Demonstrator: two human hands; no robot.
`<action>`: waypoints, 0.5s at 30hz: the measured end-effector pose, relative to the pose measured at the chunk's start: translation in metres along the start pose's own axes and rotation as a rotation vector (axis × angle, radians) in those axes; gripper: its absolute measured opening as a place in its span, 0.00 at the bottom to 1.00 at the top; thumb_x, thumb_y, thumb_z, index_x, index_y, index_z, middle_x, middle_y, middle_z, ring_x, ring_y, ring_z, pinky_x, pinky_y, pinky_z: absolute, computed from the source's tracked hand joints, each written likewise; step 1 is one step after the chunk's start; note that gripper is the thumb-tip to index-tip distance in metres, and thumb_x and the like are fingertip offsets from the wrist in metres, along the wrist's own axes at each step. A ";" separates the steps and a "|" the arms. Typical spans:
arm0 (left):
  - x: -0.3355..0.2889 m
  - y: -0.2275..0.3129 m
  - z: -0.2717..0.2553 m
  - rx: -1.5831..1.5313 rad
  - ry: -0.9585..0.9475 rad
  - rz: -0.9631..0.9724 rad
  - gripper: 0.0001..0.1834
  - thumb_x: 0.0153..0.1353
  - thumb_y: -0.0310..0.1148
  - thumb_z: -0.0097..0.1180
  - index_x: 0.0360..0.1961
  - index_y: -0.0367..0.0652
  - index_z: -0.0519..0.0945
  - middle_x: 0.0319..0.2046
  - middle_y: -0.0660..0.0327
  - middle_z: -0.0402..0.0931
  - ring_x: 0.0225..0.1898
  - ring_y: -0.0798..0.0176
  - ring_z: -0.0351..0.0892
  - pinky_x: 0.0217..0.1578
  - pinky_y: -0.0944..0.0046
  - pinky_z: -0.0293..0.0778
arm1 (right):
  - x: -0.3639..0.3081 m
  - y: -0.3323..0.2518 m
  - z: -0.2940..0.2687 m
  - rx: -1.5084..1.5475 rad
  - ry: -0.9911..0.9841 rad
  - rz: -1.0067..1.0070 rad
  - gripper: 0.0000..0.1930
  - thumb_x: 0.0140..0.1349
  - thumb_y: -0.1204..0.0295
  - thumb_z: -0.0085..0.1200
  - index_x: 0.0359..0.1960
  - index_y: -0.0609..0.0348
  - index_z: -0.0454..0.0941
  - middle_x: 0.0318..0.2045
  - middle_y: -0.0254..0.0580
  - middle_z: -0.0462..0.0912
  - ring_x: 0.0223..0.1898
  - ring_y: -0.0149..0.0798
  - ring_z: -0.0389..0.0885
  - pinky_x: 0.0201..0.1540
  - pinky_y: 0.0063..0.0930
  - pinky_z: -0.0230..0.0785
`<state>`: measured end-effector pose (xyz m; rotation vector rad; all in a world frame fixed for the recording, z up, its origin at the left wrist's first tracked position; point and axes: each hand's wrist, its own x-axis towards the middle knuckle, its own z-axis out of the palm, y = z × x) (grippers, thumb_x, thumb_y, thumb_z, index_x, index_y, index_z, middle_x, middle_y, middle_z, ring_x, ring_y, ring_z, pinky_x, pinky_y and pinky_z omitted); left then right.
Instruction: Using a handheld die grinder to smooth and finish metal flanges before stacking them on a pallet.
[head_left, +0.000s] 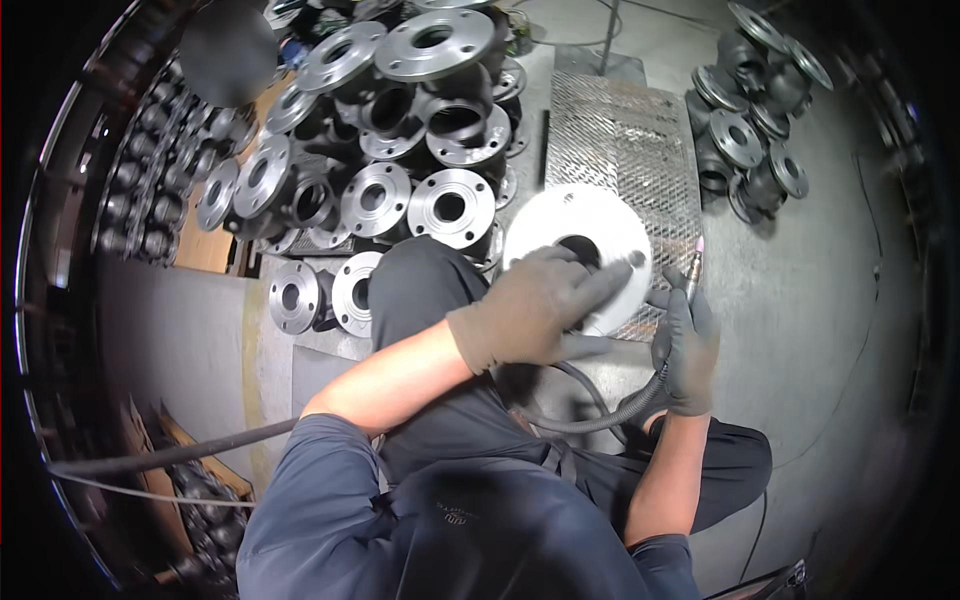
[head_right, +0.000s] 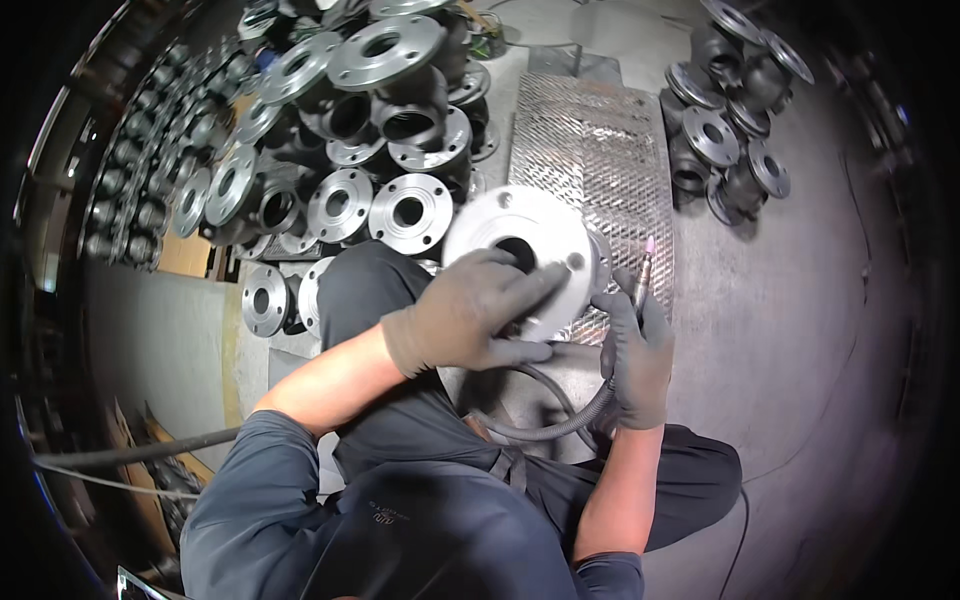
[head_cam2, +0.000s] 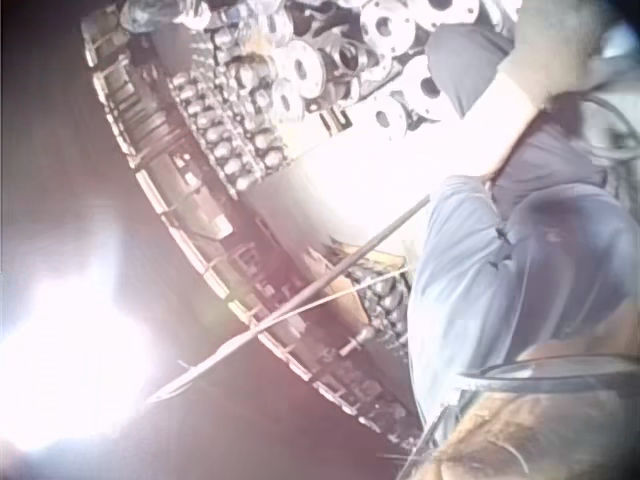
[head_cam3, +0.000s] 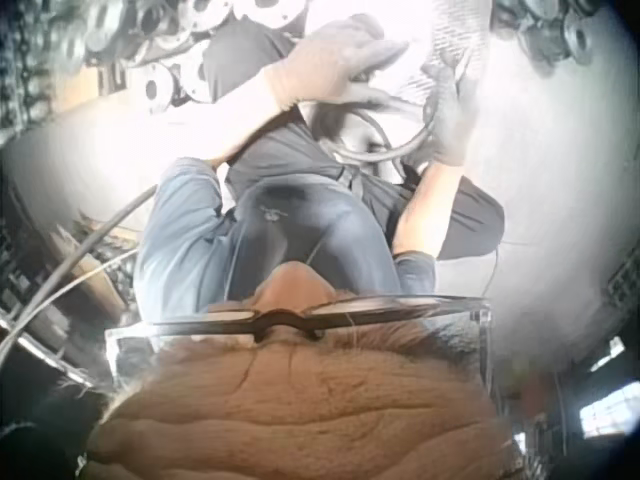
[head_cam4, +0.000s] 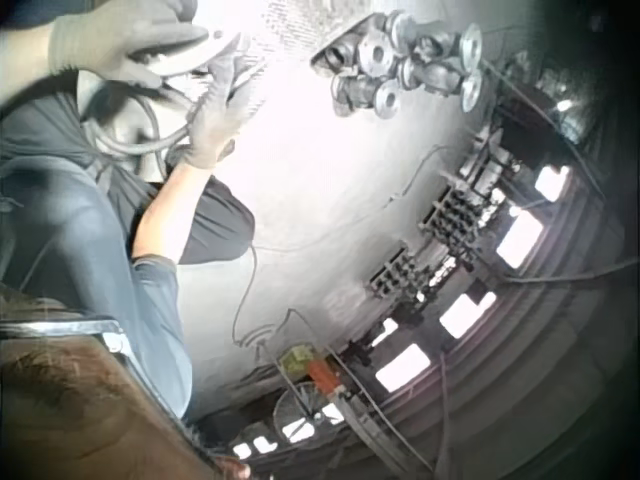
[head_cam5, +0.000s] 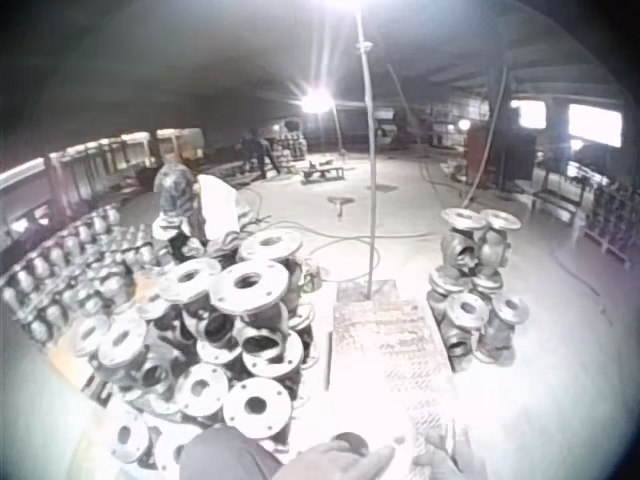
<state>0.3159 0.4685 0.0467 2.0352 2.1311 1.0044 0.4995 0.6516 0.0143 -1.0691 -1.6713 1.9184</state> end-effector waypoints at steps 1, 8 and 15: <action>-0.003 0.006 0.004 -0.001 0.138 0.044 0.41 0.55 0.46 0.79 0.65 0.33 0.80 0.33 0.54 0.81 0.37 0.48 0.85 0.50 0.51 0.80 | 0.000 -0.004 0.002 -0.055 -0.049 -0.005 0.20 0.78 0.64 0.62 0.63 0.67 0.82 0.33 0.32 0.85 0.20 0.20 0.71 0.19 0.23 0.60; 0.033 0.002 0.037 -0.079 0.237 -0.761 0.48 0.64 0.57 0.71 0.71 0.29 0.72 0.61 0.37 0.81 0.62 0.35 0.82 0.62 0.41 0.76 | -0.004 -0.005 -0.017 -0.078 -0.080 -0.099 0.14 0.80 0.70 0.61 0.58 0.68 0.83 0.39 0.27 0.84 0.30 0.17 0.72 0.28 0.18 0.60; 0.073 -0.038 0.051 -0.539 0.052 -0.814 0.44 0.60 0.58 0.74 0.60 0.26 0.80 0.49 0.39 0.89 0.53 0.42 0.90 0.55 0.50 0.82 | -0.009 0.016 -0.028 0.113 0.040 -0.153 0.14 0.81 0.67 0.60 0.59 0.63 0.81 0.24 0.21 0.74 0.18 0.18 0.65 0.20 0.20 0.51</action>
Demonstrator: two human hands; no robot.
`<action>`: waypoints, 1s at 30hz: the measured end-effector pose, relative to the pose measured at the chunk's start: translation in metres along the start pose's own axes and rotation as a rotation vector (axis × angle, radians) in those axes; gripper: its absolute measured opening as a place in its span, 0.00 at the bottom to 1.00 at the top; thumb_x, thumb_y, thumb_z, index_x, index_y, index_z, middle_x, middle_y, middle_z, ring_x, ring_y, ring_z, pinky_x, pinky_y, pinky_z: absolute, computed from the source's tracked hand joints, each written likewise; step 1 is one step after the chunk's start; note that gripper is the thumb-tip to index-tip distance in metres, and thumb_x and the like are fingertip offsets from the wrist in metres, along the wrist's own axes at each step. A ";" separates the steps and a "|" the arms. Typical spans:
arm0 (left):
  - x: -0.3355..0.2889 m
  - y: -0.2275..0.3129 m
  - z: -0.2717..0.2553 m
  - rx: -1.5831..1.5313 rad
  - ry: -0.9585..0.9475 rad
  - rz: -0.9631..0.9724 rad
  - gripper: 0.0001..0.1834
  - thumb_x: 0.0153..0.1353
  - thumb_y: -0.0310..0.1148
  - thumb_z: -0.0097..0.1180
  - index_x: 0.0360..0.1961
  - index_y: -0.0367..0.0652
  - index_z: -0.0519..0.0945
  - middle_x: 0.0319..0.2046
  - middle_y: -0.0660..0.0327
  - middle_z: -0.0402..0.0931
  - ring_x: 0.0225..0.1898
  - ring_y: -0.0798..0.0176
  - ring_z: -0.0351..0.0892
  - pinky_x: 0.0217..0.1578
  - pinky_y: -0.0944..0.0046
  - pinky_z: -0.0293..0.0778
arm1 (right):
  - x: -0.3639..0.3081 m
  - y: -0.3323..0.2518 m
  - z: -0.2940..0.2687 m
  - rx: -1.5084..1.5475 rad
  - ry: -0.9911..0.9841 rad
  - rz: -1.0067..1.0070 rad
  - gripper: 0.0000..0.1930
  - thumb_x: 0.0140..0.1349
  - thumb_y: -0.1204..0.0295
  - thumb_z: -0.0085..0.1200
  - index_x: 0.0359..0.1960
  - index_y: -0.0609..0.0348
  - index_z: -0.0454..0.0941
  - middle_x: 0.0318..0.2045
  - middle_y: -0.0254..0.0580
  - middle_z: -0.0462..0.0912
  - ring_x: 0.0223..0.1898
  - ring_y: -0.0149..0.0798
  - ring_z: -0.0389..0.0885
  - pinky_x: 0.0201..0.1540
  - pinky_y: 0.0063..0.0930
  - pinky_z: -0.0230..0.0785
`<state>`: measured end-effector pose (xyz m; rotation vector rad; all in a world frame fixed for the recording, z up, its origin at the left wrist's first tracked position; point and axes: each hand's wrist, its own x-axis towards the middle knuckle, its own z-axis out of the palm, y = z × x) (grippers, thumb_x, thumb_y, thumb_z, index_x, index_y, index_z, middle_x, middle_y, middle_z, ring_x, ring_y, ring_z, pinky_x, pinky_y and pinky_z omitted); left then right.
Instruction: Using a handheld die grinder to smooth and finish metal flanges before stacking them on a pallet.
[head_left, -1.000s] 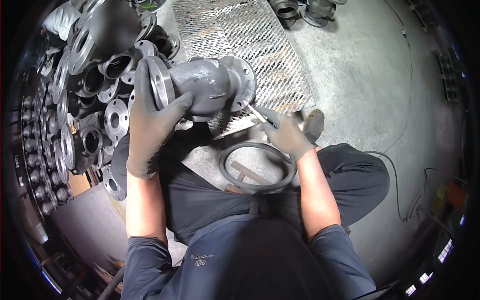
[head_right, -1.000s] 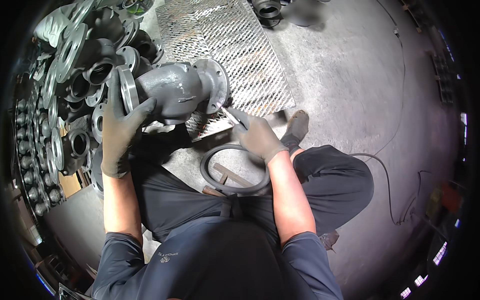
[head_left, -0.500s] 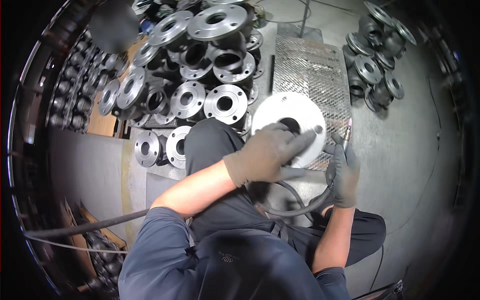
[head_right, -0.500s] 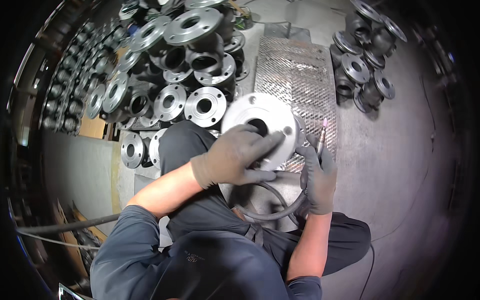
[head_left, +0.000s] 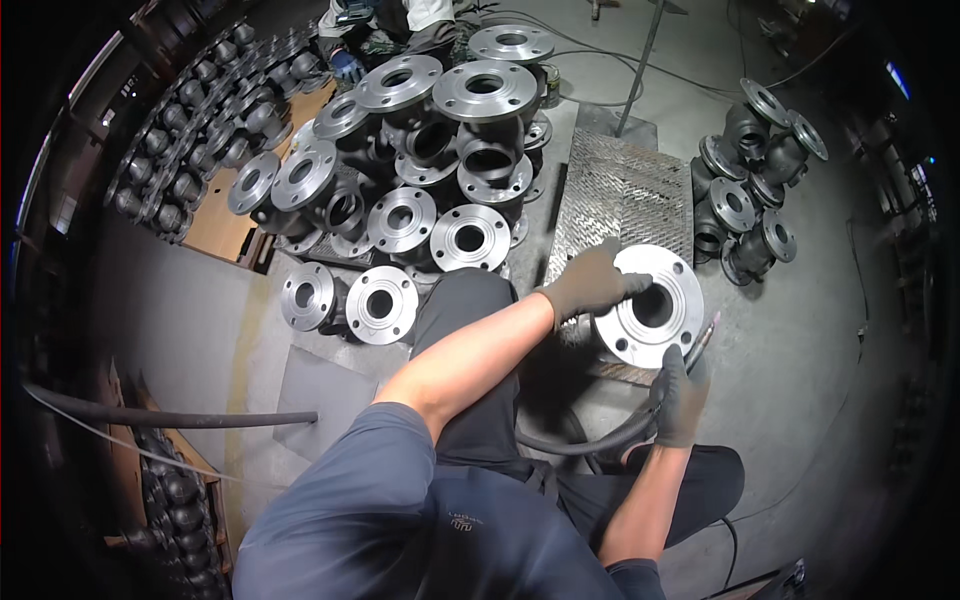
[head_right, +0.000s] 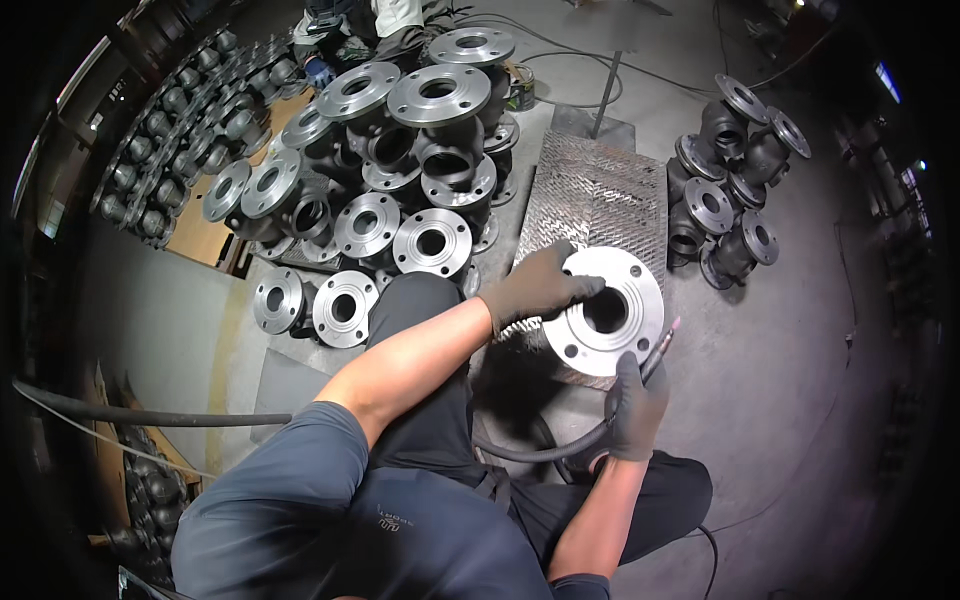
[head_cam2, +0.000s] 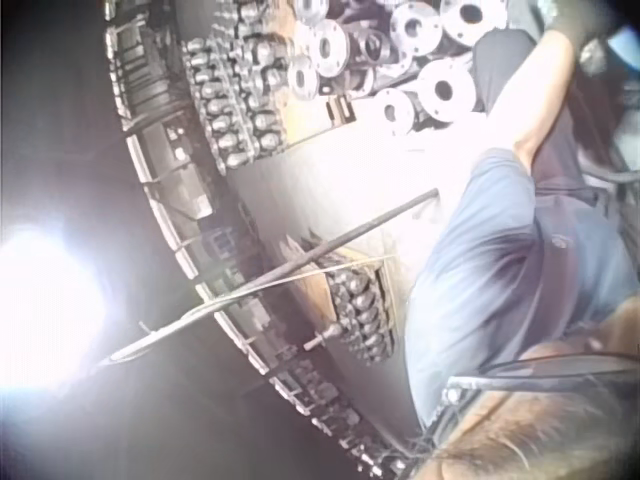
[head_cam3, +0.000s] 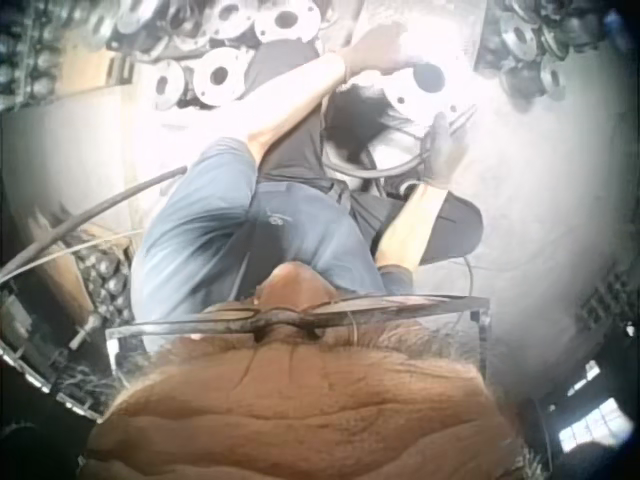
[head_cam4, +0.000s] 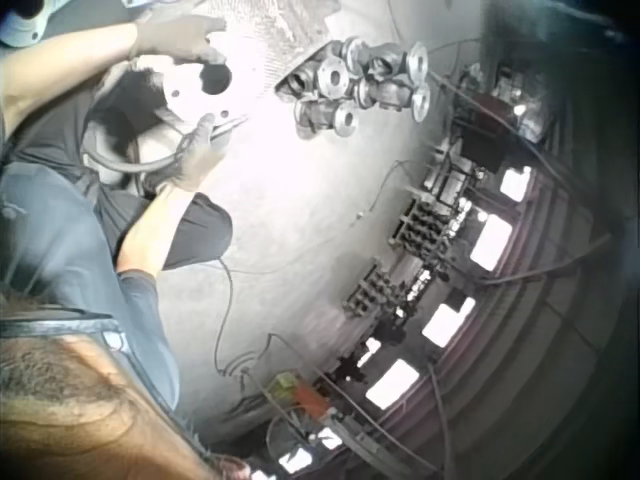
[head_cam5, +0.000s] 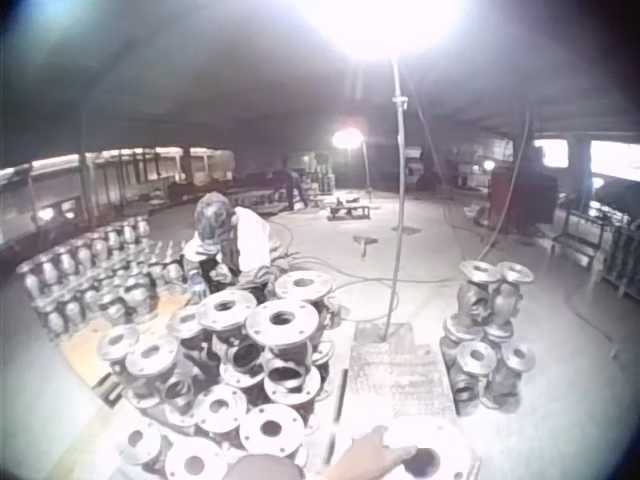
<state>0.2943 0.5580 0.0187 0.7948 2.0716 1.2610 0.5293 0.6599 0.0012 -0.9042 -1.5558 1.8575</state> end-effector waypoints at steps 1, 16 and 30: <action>0.001 -0.001 0.002 -0.038 -0.033 0.024 0.43 0.60 0.58 0.74 0.59 0.26 0.81 0.49 0.38 0.89 0.52 0.42 0.90 0.54 0.50 0.83 | 0.000 0.002 -0.004 -0.038 0.022 0.027 0.14 0.81 0.67 0.60 0.59 0.63 0.81 0.24 0.21 0.74 0.18 0.18 0.65 0.20 0.20 0.51; -0.080 -0.034 -0.107 -0.348 0.240 0.046 0.31 0.61 0.52 0.74 0.49 0.31 0.84 0.41 0.49 0.86 0.43 0.57 0.85 0.45 0.57 0.79 | -0.014 -0.023 0.107 0.226 -0.178 0.044 0.22 0.80 0.76 0.52 0.72 0.72 0.71 0.62 0.50 0.84 0.58 0.40 0.87 0.63 0.37 0.80; -0.100 -0.138 -0.297 -0.995 1.189 0.303 0.14 0.69 0.30 0.66 0.50 0.29 0.86 0.47 0.50 0.87 0.48 0.58 0.88 0.52 0.59 0.82 | 0.040 -0.052 0.366 -0.127 -0.658 -0.031 0.20 0.70 0.70 0.64 0.59 0.71 0.84 0.37 0.37 0.87 0.39 0.29 0.83 0.42 0.26 0.74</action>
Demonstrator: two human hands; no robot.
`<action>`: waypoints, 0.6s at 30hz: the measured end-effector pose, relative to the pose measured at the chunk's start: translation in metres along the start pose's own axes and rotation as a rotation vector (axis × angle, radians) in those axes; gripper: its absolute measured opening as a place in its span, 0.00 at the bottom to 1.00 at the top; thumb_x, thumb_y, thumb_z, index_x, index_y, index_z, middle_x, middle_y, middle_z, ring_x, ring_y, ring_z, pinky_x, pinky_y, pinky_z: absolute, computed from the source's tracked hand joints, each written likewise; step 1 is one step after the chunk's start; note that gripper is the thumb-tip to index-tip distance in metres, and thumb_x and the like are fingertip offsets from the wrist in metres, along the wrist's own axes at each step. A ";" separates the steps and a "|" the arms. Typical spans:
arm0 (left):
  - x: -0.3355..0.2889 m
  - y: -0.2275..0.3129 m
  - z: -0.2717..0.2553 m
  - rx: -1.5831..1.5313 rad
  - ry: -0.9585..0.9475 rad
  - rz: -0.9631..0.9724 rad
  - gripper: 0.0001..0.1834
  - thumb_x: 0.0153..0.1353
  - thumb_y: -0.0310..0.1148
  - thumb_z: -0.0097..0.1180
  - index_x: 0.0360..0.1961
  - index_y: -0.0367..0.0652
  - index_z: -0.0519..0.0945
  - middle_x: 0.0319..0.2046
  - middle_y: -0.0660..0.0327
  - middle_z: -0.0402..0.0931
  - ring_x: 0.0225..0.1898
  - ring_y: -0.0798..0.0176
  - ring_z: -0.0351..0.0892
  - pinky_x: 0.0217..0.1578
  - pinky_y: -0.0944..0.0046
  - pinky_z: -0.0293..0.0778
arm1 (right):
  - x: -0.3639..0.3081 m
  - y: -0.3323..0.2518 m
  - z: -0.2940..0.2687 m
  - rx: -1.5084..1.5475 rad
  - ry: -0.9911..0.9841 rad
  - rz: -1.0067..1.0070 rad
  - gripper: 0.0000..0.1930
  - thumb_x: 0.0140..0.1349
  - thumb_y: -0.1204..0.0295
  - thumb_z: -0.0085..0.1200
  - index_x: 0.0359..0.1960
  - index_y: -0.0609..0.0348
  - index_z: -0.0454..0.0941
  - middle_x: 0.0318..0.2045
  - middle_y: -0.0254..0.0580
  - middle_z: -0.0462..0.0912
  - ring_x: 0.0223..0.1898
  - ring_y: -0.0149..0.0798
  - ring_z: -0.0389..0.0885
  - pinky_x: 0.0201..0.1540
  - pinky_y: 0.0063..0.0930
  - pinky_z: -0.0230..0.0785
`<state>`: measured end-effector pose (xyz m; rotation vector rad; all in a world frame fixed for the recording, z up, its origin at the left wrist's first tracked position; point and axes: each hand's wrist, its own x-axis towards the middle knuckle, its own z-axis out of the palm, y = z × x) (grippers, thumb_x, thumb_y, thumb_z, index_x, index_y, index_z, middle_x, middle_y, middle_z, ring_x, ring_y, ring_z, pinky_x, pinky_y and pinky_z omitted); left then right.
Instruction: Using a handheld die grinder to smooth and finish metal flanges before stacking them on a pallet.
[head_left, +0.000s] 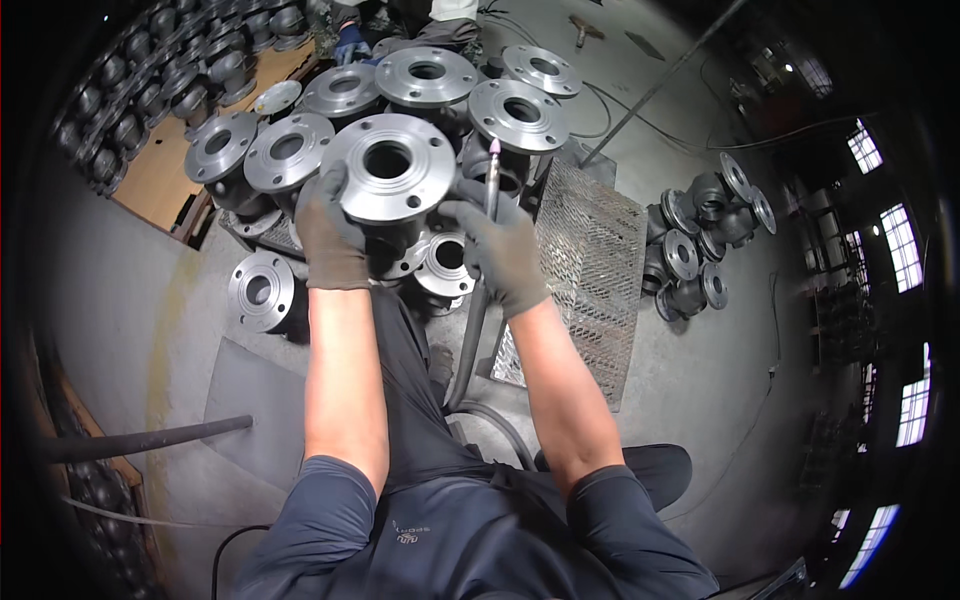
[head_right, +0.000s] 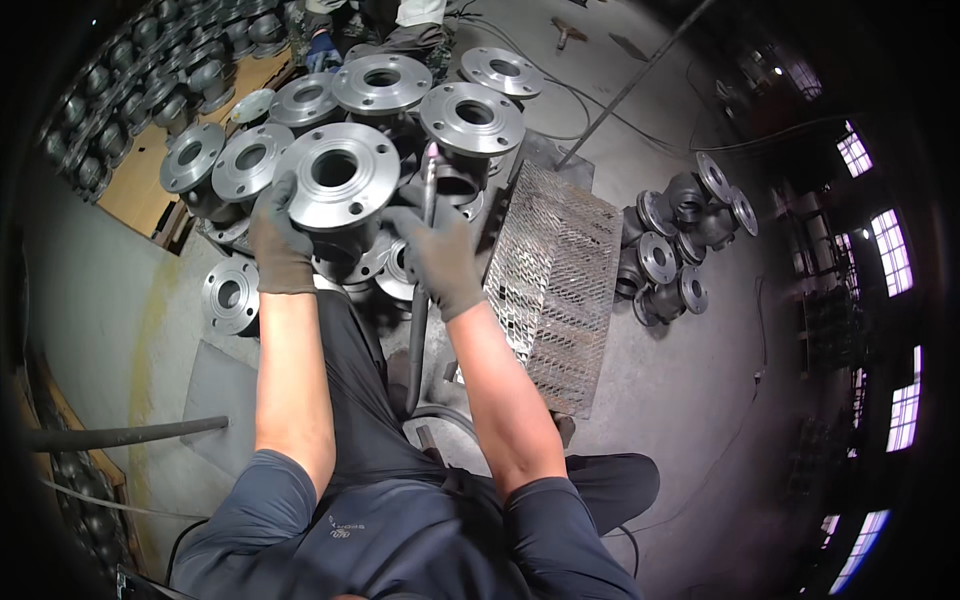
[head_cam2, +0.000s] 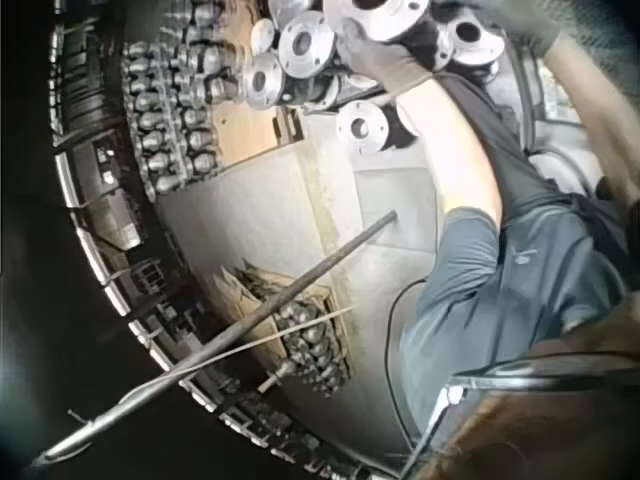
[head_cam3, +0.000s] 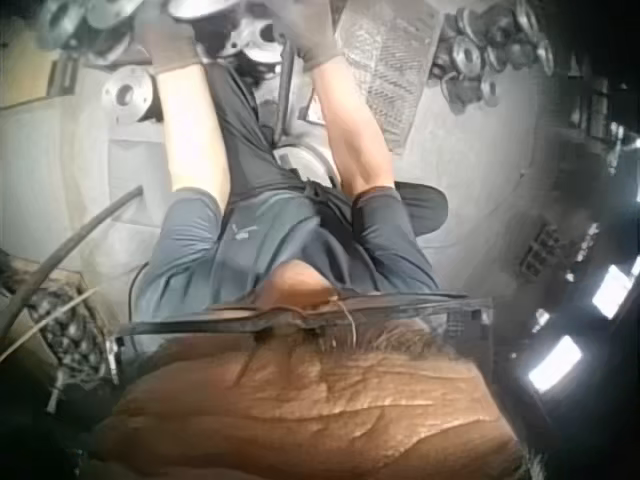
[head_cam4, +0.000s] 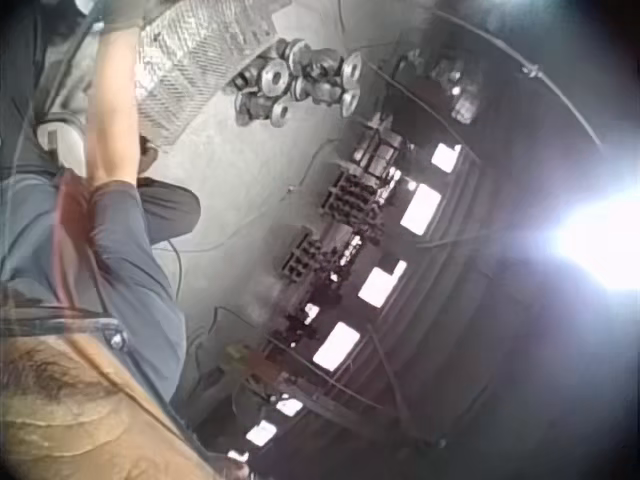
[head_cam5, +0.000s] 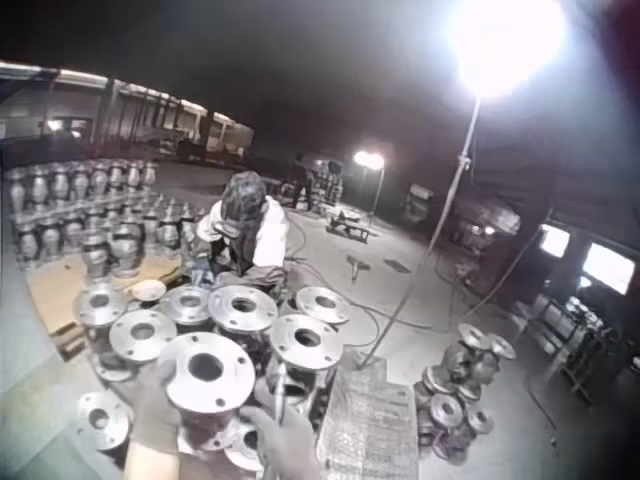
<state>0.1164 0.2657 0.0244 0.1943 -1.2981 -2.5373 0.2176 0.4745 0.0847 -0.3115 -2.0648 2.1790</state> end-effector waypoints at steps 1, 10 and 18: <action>0.009 -0.003 -0.003 0.013 0.006 0.040 0.15 0.70 0.30 0.65 0.52 0.29 0.86 0.49 0.50 0.87 0.50 0.57 0.88 0.54 0.58 0.82 | -0.012 0.004 -0.001 -0.039 -0.018 -0.067 0.21 0.70 0.69 0.65 0.60 0.72 0.84 0.39 0.40 0.88 0.43 0.33 0.85 0.46 0.28 0.76; -0.010 -0.008 0.017 -0.076 0.059 -0.075 0.23 0.73 0.31 0.66 0.65 0.31 0.79 0.55 0.54 0.85 0.52 0.59 0.85 0.52 0.58 0.80 | -0.152 0.011 -0.104 0.114 0.214 0.188 0.24 0.80 0.65 0.56 0.68 0.72 0.76 0.40 0.48 0.91 0.17 0.23 0.73 0.18 0.21 0.66; -0.099 0.017 0.032 0.185 0.061 0.086 0.30 0.72 0.29 0.64 0.71 0.34 0.69 0.57 0.53 0.81 0.53 0.59 0.82 0.54 0.57 0.81 | -0.256 0.062 -0.176 0.343 0.448 0.191 0.20 0.80 0.61 0.55 0.60 0.67 0.80 0.38 0.52 0.89 0.18 0.26 0.74 0.15 0.26 0.68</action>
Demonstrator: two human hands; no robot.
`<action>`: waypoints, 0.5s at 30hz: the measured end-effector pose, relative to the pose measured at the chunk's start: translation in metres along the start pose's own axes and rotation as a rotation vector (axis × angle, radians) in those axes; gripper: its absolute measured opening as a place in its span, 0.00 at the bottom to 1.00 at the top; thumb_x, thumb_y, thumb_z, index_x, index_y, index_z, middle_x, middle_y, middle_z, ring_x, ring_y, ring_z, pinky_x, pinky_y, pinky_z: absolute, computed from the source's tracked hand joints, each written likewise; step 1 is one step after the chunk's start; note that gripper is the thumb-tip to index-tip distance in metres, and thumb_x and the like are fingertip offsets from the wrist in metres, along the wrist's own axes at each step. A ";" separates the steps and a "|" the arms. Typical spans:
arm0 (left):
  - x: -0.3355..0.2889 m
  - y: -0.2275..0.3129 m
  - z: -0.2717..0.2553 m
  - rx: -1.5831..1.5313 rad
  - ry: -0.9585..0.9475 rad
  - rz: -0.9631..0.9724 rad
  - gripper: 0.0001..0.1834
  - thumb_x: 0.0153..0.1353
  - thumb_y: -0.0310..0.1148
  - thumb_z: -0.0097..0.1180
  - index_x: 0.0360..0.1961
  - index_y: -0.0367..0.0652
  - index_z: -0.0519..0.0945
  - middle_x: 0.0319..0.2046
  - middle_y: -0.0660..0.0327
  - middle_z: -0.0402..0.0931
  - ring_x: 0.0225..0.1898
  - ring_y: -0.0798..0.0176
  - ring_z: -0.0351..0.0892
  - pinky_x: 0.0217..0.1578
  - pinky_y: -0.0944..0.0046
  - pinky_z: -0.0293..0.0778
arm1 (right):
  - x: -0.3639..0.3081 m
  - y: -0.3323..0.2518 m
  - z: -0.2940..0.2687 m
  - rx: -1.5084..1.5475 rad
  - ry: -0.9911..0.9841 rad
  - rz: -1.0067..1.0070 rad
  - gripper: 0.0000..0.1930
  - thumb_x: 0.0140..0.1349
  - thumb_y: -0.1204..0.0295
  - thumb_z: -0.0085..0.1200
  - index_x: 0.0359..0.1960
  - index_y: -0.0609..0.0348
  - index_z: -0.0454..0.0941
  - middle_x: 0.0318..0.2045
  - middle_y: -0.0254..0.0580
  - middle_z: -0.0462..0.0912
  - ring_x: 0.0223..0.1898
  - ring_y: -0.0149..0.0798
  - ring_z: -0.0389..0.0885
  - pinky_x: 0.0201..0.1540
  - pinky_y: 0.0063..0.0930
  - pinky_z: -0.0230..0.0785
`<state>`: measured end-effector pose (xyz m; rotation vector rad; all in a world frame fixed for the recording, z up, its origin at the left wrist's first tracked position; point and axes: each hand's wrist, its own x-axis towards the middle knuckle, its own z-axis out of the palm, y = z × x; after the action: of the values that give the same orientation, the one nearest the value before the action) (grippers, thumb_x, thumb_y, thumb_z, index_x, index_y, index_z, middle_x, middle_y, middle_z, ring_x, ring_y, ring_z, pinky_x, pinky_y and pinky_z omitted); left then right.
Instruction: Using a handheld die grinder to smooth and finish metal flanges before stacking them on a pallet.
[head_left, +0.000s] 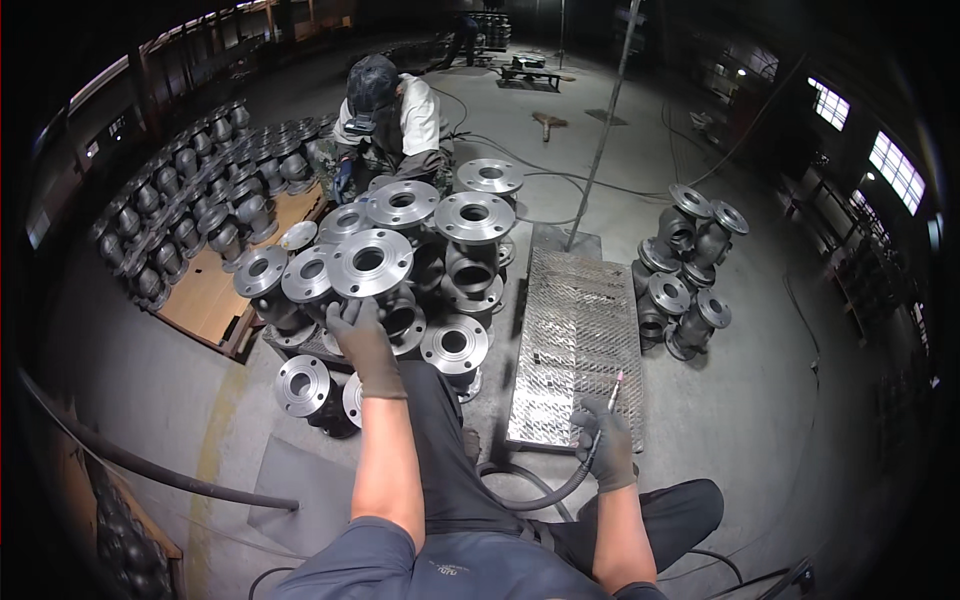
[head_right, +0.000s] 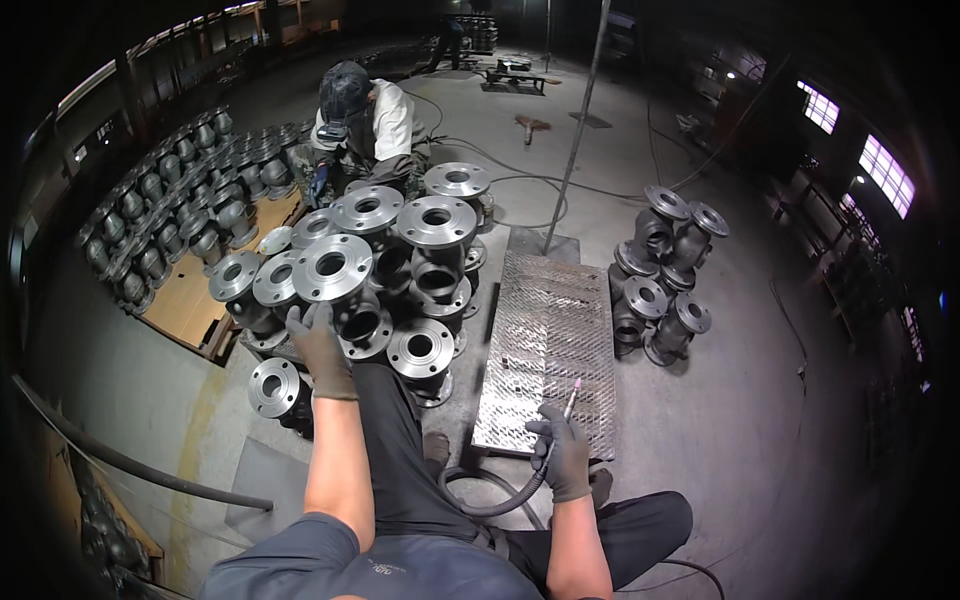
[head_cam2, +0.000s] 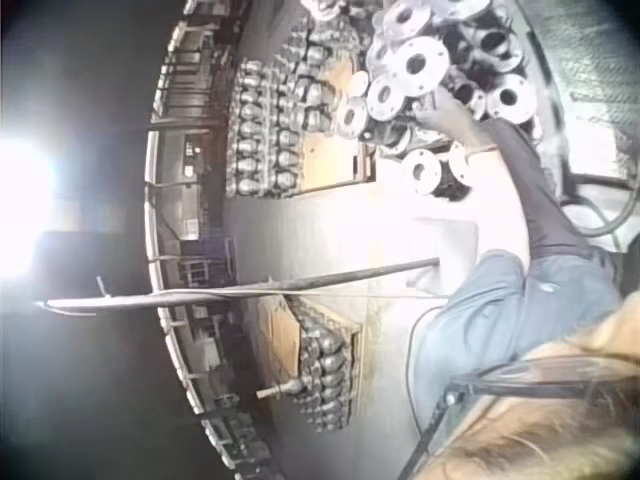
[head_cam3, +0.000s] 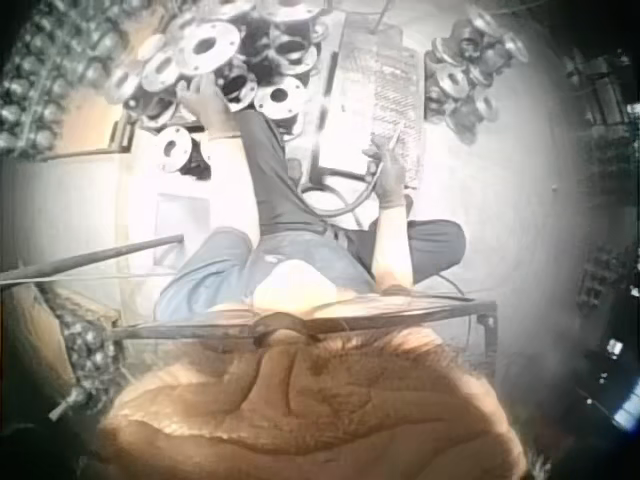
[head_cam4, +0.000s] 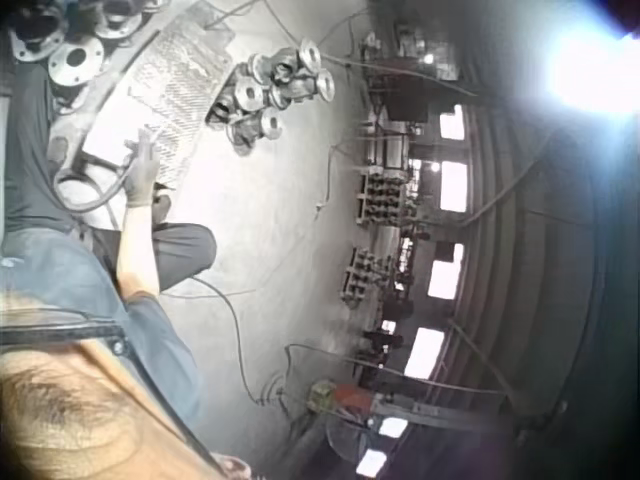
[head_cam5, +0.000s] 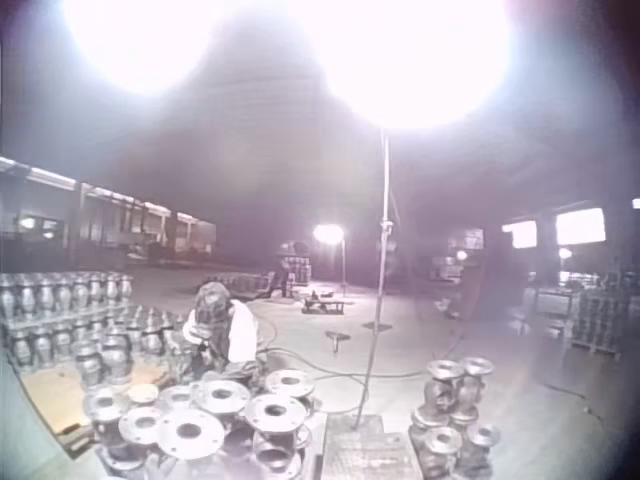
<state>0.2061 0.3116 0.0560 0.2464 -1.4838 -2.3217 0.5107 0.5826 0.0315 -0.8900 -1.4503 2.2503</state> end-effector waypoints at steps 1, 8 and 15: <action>-0.031 0.003 0.008 0.075 -0.056 0.275 0.33 0.72 0.28 0.65 0.74 0.33 0.66 0.58 0.52 0.80 0.53 0.60 0.82 0.52 0.57 0.82 | -0.005 -0.002 -0.005 0.053 0.043 0.010 0.20 0.80 0.61 0.55 0.59 0.66 0.81 0.37 0.51 0.89 0.18 0.26 0.74 0.15 0.26 0.69; -0.293 0.004 0.037 0.269 -1.585 -0.240 0.50 0.64 0.45 0.76 0.80 0.37 0.63 0.61 0.45 0.81 0.66 0.50 0.81 0.67 0.52 0.75 | -0.044 -0.027 -0.015 0.340 0.052 -0.388 0.14 0.85 0.68 0.53 0.58 0.67 0.81 0.44 0.48 0.90 0.34 0.32 0.88 0.36 0.24 0.83; -0.350 -0.014 0.036 0.569 -1.596 -0.005 0.22 0.64 0.41 0.76 0.53 0.42 0.82 0.34 0.55 0.86 0.31 0.63 0.87 0.34 0.59 0.80 | -0.106 -0.021 -0.094 -0.149 0.302 -0.371 0.17 0.80 0.64 0.62 0.52 0.70 0.87 0.38 0.40 0.90 0.37 0.30 0.88 0.41 0.26 0.80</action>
<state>0.5105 0.4872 0.0406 -1.8268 -2.6402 -1.8253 0.6509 0.5975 0.0579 -0.8745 -1.5084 1.6812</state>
